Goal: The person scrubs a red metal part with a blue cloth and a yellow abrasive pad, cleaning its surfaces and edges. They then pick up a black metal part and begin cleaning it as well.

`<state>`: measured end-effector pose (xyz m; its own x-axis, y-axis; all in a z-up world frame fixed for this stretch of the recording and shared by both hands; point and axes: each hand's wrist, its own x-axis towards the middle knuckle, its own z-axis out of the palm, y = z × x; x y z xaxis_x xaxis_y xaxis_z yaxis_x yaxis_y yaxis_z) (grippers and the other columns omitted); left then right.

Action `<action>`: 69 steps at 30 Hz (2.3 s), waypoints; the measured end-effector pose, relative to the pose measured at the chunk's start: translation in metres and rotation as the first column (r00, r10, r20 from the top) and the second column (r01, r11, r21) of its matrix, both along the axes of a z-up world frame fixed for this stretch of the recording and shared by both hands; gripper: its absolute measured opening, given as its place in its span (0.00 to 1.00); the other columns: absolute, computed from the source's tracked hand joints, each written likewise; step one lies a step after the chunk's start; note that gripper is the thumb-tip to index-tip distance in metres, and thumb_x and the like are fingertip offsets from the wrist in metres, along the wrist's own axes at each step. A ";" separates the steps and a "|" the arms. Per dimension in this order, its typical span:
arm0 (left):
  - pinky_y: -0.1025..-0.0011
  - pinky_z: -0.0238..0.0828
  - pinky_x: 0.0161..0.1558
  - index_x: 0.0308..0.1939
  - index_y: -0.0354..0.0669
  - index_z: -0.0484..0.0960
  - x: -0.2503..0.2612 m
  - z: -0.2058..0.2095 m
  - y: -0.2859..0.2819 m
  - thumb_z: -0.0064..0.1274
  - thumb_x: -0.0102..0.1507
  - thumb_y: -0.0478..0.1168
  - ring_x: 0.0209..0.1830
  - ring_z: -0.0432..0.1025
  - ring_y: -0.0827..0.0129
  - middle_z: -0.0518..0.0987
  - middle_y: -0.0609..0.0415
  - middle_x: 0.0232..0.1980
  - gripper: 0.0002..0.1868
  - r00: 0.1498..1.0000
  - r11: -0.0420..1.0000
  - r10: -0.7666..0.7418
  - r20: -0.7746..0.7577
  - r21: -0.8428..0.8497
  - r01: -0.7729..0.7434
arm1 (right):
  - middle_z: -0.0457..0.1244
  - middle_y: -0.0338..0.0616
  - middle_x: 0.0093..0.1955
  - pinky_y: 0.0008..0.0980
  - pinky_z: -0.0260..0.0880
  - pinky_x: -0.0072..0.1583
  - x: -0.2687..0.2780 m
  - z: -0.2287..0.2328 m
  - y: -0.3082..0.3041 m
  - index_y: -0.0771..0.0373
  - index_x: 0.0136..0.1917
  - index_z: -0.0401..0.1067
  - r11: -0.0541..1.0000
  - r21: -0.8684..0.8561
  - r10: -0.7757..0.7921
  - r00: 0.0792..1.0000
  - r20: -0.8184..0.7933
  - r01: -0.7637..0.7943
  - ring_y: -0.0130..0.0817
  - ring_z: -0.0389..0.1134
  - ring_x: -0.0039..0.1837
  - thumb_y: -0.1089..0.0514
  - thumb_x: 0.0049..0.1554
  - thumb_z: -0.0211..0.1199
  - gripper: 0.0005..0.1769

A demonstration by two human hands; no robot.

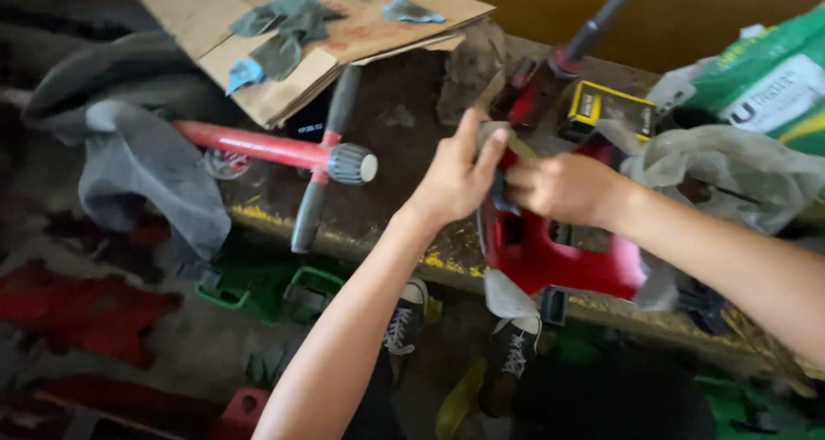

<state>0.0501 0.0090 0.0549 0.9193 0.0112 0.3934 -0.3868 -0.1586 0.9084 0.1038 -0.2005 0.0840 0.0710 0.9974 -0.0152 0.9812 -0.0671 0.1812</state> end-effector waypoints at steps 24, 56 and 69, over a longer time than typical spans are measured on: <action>0.46 0.71 0.38 0.49 0.33 0.68 0.017 0.005 -0.014 0.52 0.69 0.37 0.43 0.75 0.33 0.80 0.31 0.37 0.12 0.983 0.991 -0.024 0.183 0.135 0.000 | 0.66 0.48 0.42 0.42 0.75 0.44 -0.012 0.035 -0.042 0.61 0.40 0.74 0.866 -0.156 -0.464 0.879 0.110 0.476 0.46 0.73 0.44 0.62 0.52 0.60 0.03; 0.60 0.60 0.26 0.48 0.41 0.71 -0.006 0.016 -0.027 0.41 0.75 0.39 0.23 0.70 0.54 0.72 0.42 0.26 0.07 0.986 0.983 0.166 0.002 -0.073 -0.166 | 0.72 0.51 0.44 0.35 0.72 0.52 -0.038 0.021 0.015 0.66 0.51 0.78 0.512 -0.148 -0.620 0.245 -0.745 0.846 0.33 0.71 0.46 0.61 0.50 0.72 0.15; 0.56 0.66 0.37 0.53 0.39 0.75 0.006 -0.020 -0.030 0.42 0.76 0.43 0.34 0.71 0.45 0.80 0.39 0.37 0.12 0.904 0.919 0.366 0.220 0.068 -0.389 | 0.73 0.38 0.38 0.27 0.73 0.45 -0.077 0.054 0.017 0.65 0.45 0.81 0.672 -0.278 -0.397 0.018 -0.918 0.687 0.21 0.70 0.39 0.57 0.47 0.75 0.14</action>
<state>0.0565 -0.0207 0.0346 0.7569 0.2891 0.5861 -0.4492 -0.4212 0.7879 0.0265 -0.1839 0.1379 0.6749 0.6516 -0.3463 0.1029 -0.5479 -0.8302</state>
